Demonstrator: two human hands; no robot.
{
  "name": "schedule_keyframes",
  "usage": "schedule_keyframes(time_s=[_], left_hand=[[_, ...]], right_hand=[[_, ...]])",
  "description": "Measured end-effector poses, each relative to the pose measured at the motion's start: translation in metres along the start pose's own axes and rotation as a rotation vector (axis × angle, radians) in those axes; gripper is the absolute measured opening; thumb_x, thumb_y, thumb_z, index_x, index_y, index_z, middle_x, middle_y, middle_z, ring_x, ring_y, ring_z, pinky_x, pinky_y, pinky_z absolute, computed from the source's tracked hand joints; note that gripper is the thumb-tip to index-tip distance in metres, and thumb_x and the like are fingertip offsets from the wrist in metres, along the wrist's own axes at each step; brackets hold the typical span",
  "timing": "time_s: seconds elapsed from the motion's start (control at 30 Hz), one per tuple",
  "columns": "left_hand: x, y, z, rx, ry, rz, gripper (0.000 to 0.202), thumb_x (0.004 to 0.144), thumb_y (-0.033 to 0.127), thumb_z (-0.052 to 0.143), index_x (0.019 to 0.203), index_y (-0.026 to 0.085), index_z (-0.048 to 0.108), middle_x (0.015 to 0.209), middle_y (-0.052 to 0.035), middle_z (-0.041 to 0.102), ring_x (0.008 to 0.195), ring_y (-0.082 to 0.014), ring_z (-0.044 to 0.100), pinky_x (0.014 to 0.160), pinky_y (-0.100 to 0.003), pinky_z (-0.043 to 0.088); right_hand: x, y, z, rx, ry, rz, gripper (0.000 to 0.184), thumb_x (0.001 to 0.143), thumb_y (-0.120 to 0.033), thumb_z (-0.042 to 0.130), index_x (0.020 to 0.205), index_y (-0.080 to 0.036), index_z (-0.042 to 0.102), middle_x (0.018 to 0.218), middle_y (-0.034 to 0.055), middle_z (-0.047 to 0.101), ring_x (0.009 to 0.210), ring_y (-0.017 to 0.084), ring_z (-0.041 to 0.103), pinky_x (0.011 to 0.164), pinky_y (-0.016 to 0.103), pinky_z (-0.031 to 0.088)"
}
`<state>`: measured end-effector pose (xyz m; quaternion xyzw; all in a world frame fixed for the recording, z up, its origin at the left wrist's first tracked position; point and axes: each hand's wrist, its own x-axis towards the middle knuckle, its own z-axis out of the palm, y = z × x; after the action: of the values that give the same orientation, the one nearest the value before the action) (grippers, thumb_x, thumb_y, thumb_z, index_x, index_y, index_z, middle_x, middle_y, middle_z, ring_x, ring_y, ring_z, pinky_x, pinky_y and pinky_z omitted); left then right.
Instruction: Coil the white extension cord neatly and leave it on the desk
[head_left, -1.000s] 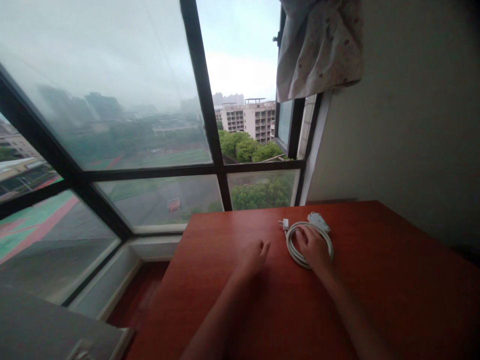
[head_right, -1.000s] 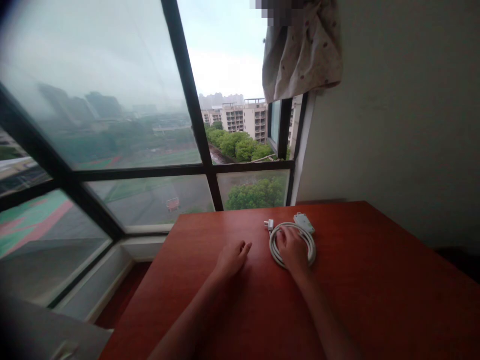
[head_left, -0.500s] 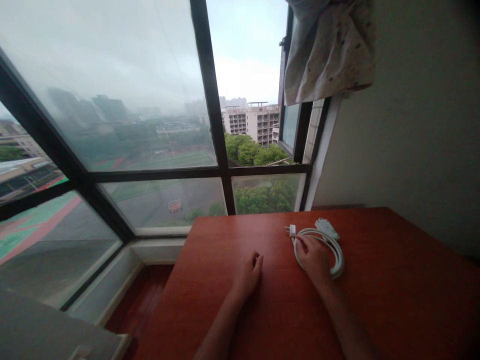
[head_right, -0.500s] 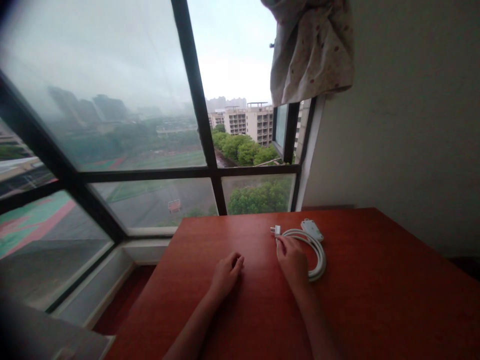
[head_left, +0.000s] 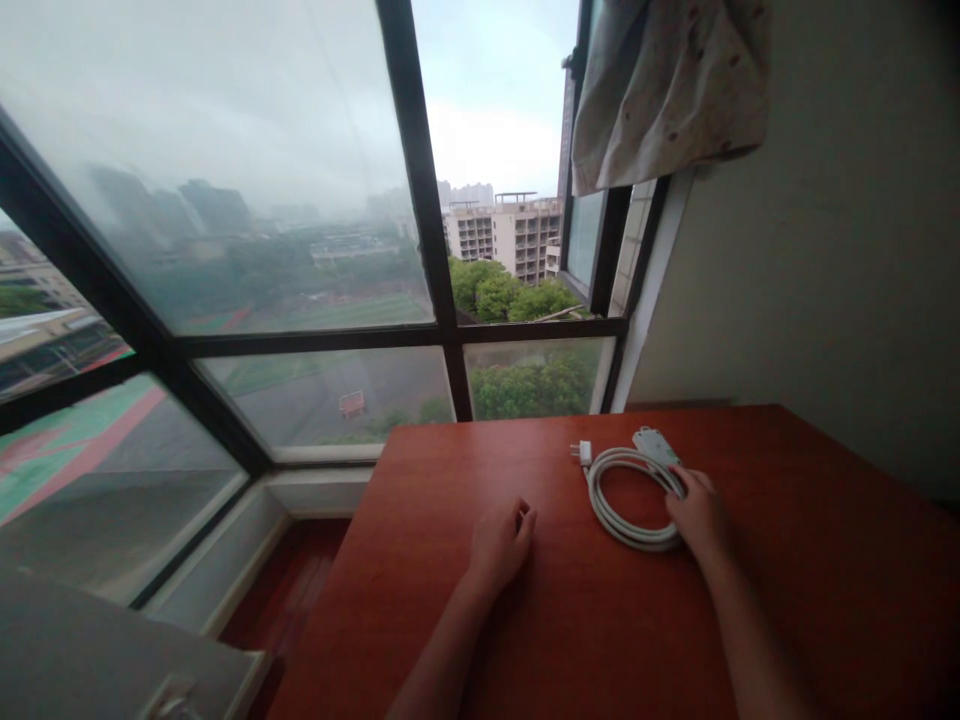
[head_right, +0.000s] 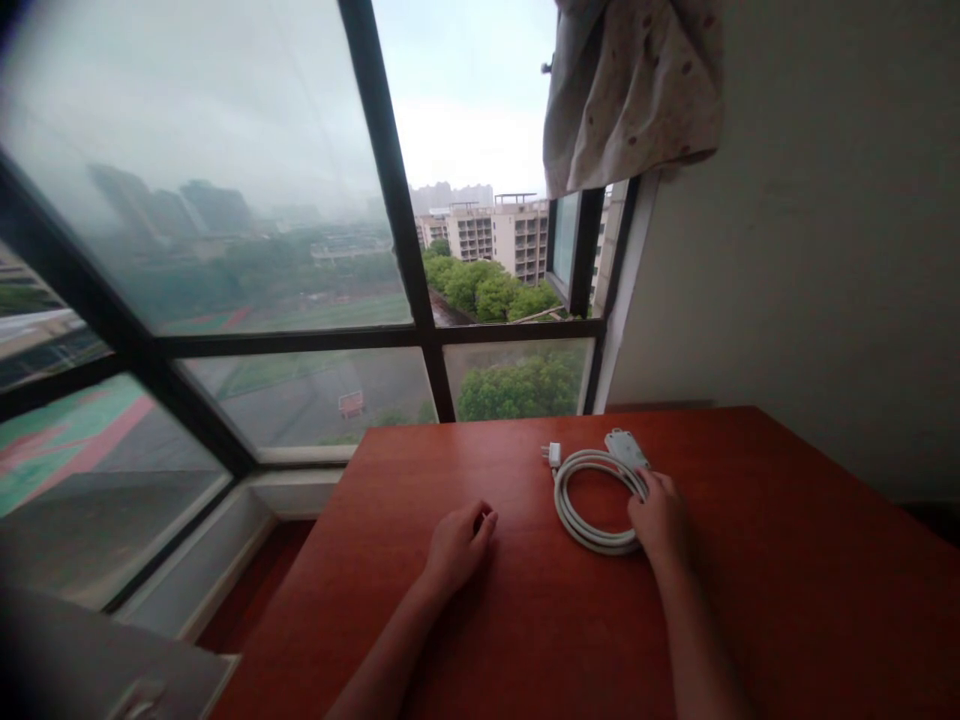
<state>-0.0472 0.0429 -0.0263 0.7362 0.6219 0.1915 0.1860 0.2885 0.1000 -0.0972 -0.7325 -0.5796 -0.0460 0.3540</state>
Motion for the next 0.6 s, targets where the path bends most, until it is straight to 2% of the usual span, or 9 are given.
schedule_keyframes(time_s=[0.23,0.43,0.6], left_hand=[[-0.0003,0.0025,-0.0024,0.012,0.003,0.014,0.030,0.093,0.038,0.040,0.092,0.020,0.063,0.088,-0.0068,0.070,0.079,-0.0197,0.063,0.063,-0.027,0.036],[-0.0009,0.0029,-0.0022,0.012,0.008,0.019,0.029,0.093,0.038,0.040,0.091,0.020,0.063,0.087,-0.0067,0.070,0.079,-0.0200,0.063,0.064,-0.027,0.036],[-0.0005,0.0022,-0.0014,0.014,0.003,0.032,0.030,0.093,0.037,0.039,0.091,0.020,0.063,0.089,-0.0074,0.070,0.080,-0.0198,0.062,0.065,-0.027,0.037]], right_hand=[[0.0036,0.0061,-0.0008,0.108,-0.007,-0.024,0.042,0.068,-0.020,0.048,0.105,-0.015,0.066,0.107,0.0128,0.062,0.099,0.026,0.059,0.095,0.038,0.043],[0.0041,0.0063,0.0036,0.207,-0.039,0.007,0.044,0.069,-0.021,0.047,0.109,-0.014,0.062,0.111,0.0141,0.062,0.101,0.027,0.059,0.095,0.039,0.045],[0.0049,0.0079,0.0071,0.239,-0.027,-0.048,0.046,0.069,-0.019,0.046,0.111,-0.014,0.063,0.114,0.0141,0.061,0.107,0.027,0.057,0.099,0.040,0.042]])
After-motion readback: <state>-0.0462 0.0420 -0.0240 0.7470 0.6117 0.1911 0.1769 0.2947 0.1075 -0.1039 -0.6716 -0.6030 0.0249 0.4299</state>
